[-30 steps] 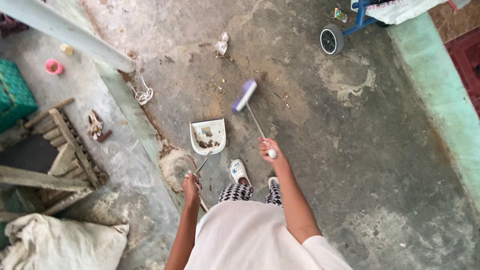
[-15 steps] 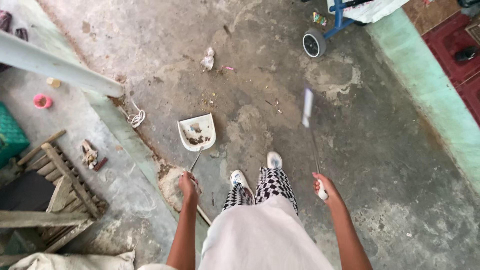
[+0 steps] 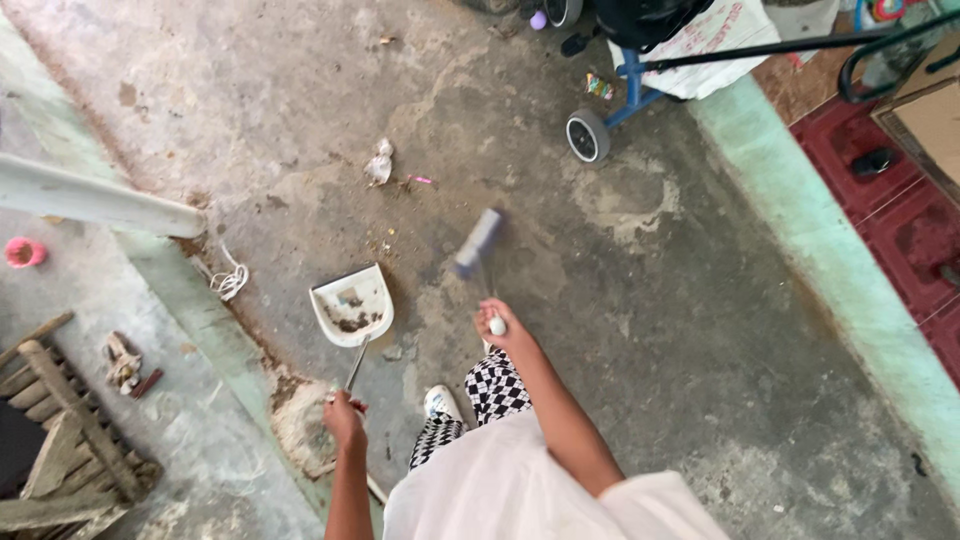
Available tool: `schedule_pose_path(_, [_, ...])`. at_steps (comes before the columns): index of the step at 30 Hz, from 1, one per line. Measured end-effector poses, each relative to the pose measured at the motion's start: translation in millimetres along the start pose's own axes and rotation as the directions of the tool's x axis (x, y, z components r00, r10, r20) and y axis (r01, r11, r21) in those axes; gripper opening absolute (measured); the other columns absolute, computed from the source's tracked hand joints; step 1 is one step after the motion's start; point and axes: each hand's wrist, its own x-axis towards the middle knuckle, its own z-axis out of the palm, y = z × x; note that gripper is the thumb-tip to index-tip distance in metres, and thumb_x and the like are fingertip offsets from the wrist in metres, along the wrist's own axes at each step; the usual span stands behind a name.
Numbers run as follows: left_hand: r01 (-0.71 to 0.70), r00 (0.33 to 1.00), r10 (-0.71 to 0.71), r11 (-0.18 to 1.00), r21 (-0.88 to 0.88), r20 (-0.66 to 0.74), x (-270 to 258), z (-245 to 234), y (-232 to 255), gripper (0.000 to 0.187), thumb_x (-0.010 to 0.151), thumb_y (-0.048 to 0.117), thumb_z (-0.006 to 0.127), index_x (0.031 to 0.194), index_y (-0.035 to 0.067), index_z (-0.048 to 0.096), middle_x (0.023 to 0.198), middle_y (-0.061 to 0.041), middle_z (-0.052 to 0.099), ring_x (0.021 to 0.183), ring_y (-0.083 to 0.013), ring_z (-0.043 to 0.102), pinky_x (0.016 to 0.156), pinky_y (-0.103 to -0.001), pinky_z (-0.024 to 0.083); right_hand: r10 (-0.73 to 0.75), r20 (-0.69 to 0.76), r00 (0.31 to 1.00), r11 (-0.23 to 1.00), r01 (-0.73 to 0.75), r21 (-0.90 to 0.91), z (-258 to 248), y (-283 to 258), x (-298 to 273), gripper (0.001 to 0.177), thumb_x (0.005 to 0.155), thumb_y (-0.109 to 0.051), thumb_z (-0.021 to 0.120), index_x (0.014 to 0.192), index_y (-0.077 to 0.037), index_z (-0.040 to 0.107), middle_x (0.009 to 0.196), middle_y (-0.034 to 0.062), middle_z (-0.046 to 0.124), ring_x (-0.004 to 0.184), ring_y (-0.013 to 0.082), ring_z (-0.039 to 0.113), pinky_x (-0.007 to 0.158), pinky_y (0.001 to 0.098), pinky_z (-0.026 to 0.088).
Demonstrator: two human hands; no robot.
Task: The person sweeps debris into a dustpan using a handheld squeegee and a longer-handled squeegee, moving between different sections of a concrete outdoor area and picking up the debris into a white bag.
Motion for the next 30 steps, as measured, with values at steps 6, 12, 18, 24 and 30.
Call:
schedule_pose_path(6, [0.058, 0.996, -0.054, 0.997, 0.058, -0.076, -9.6, 35.5, 20.3, 0.016, 0.09, 0.017, 0.058, 0.095, 0.002, 0.056, 0.07, -0.011, 0.059, 0.054, -0.0221, 0.057, 0.051, -0.037, 0.049, 0.259, -0.015, 0.966, 0.957, -0.258, -0.134, 33.9, -82.2, -4.9, 0.015, 0.095, -0.016, 0.067, 0.108, -0.009, 0.064, 0.061, -0.0077, 0.049, 0.048, 0.0019, 0.045, 0.041, 0.0179, 0.037])
schedule_pose_path(12, [0.084, 0.989, -0.079, 0.996, 0.035, -0.127, -5.5, 49.4, 36.6, 0.016, 0.092, 0.016, 0.059, 0.099, 0.002, 0.056, 0.073, -0.01, 0.061, 0.054, -0.0215, 0.059, 0.053, -0.034, 0.05, -0.371, -0.509, 0.777, 0.592, -0.224, -0.774, 12.5, -125.2, -134.9, 0.033, 0.088, -0.034, 0.079, 0.097, -0.008, 0.06, 0.066, -0.0034, 0.052, 0.048, 0.0056, 0.044, 0.039, 0.0216, 0.034])
schedule_pose_path(18, [0.087, 0.988, -0.073, 0.991, 0.1, -0.138, -3.4, 57.8, 46.6, 0.025, 0.098, 0.022, 0.058, 0.102, -0.003, 0.056, 0.075, -0.012, 0.064, 0.056, -0.0231, 0.062, 0.053, -0.035, 0.049, -0.546, -0.548, 0.634, 0.492, -0.287, -0.822, -36.3, -178.0, -226.3, 0.027, 0.09, -0.033, 0.067, 0.089, -0.008, 0.057, 0.064, 0.0019, 0.054, 0.048, 0.0118, 0.05, 0.041, 0.0285, 0.041])
schedule_pose_path(24, [0.046, 0.99, -0.013, 0.972, 0.229, -0.142, -15.4, 77.5, 33.6, 0.03, 0.099, 0.024, 0.058, 0.111, -0.003, 0.055, 0.075, -0.017, 0.068, 0.056, -0.025, 0.065, 0.051, -0.035, 0.048, -0.477, -0.598, 0.644, 0.709, -0.121, -0.695, -131.1, -287.3, -167.0, 0.017, 0.081, -0.019, 0.062, 0.066, -0.015, 0.053, 0.062, 0.0011, 0.052, 0.052, 0.015, 0.049, 0.046, 0.0332, 0.04])
schedule_pose_path(30, [-0.052, 0.989, 0.088, 0.959, 0.279, -0.117, -27.1, 98.5, 14.1, 0.031, 0.099, 0.02, 0.06, 0.117, -0.004, 0.055, 0.074, -0.017, 0.068, 0.056, -0.0242, 0.067, 0.049, -0.033, 0.053, -0.243, -0.509, 0.826, 0.852, -0.069, -0.519, -77.6, -230.2, -24.4, 0.008, 0.083, -0.027, 0.067, 0.09, -0.025, 0.065, 0.081, -0.0052, 0.067, 0.077, 0.0146, 0.065, 0.076, 0.044, 0.053])
